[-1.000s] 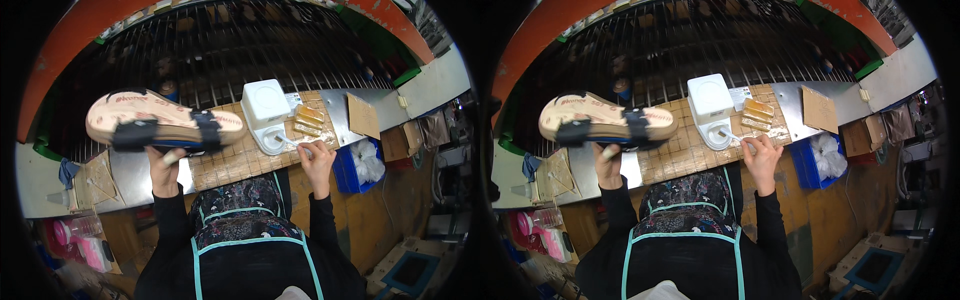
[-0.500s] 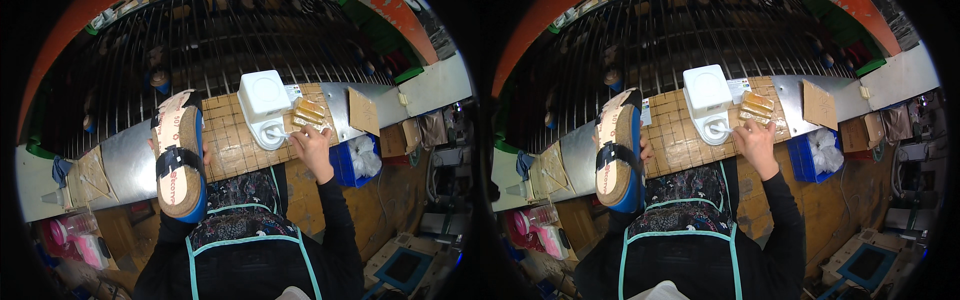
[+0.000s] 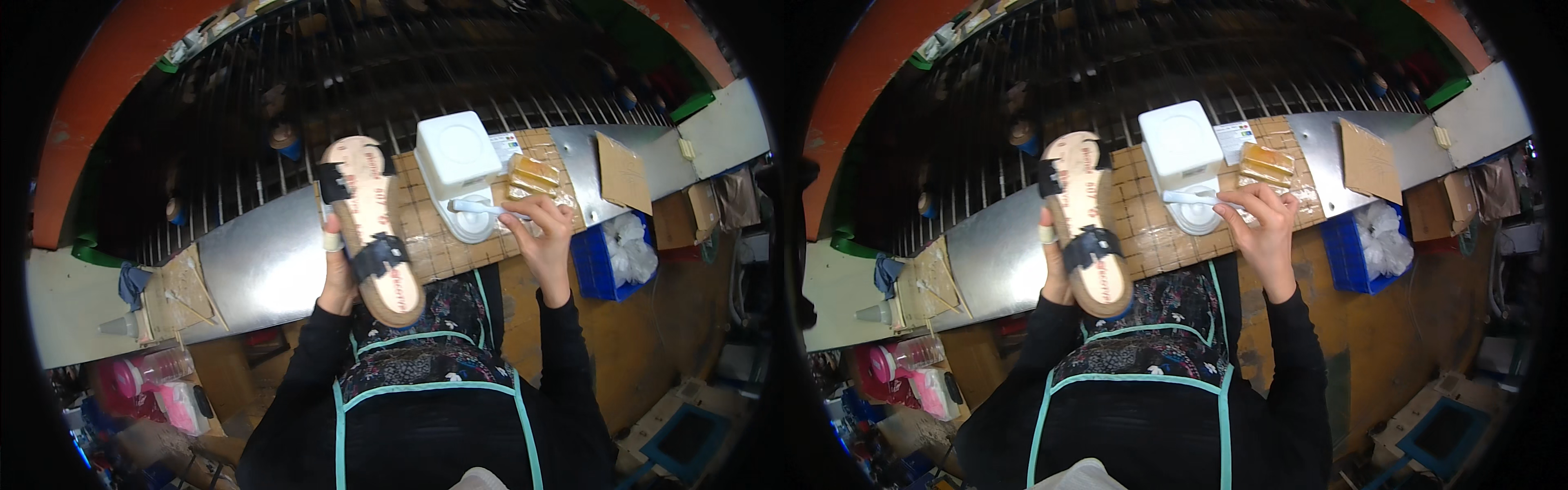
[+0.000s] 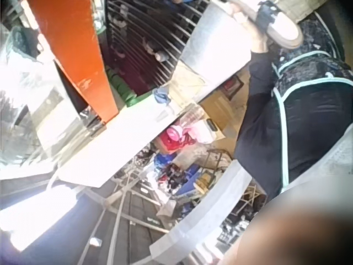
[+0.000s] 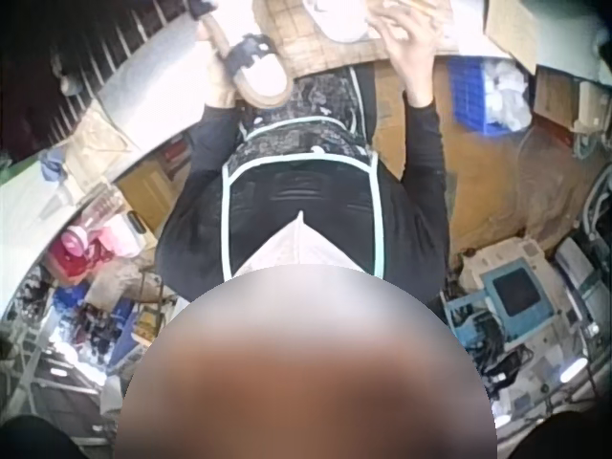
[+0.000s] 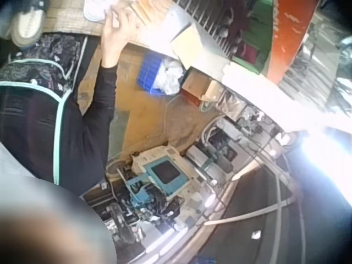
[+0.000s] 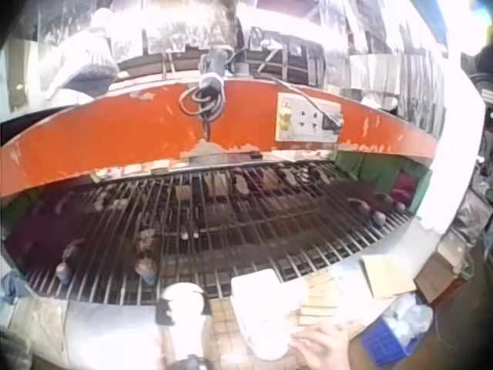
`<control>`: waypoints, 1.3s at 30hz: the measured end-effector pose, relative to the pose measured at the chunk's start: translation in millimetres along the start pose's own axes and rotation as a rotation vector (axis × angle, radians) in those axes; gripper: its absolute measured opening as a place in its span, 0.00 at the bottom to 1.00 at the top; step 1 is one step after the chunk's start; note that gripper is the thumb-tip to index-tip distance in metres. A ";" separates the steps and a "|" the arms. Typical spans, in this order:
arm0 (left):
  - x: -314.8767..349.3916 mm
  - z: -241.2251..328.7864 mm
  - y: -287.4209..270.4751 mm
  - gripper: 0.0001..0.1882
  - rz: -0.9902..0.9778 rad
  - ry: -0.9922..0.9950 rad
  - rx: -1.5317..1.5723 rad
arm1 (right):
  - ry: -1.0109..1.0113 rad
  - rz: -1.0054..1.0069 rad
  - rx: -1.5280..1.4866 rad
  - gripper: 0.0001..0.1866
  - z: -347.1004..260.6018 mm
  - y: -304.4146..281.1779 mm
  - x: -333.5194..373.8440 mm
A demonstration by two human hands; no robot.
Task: The person applies a white adhesive to the sole and strap of a blue and black sandal using a small brush. They repeatedly dip the brush into a white container and spread the substance on the sandal's surface.
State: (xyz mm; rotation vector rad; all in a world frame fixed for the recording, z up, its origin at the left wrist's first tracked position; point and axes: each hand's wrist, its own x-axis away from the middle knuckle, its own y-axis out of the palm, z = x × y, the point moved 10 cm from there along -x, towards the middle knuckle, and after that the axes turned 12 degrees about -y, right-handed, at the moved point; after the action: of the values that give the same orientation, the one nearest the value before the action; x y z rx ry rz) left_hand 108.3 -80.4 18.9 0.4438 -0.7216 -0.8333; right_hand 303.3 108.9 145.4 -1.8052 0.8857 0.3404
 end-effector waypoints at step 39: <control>25.2 47.2 38.0 0.41 -0.081 0.373 -0.520 | -0.191 0.128 -0.342 0.09 -76.4 27.4 -76.2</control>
State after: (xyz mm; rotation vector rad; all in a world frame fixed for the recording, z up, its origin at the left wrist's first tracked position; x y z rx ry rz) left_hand 105.0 -81.2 84.5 0.1499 -0.1289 -0.9440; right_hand 218.5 66.8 203.9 -1.9890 0.8471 0.7719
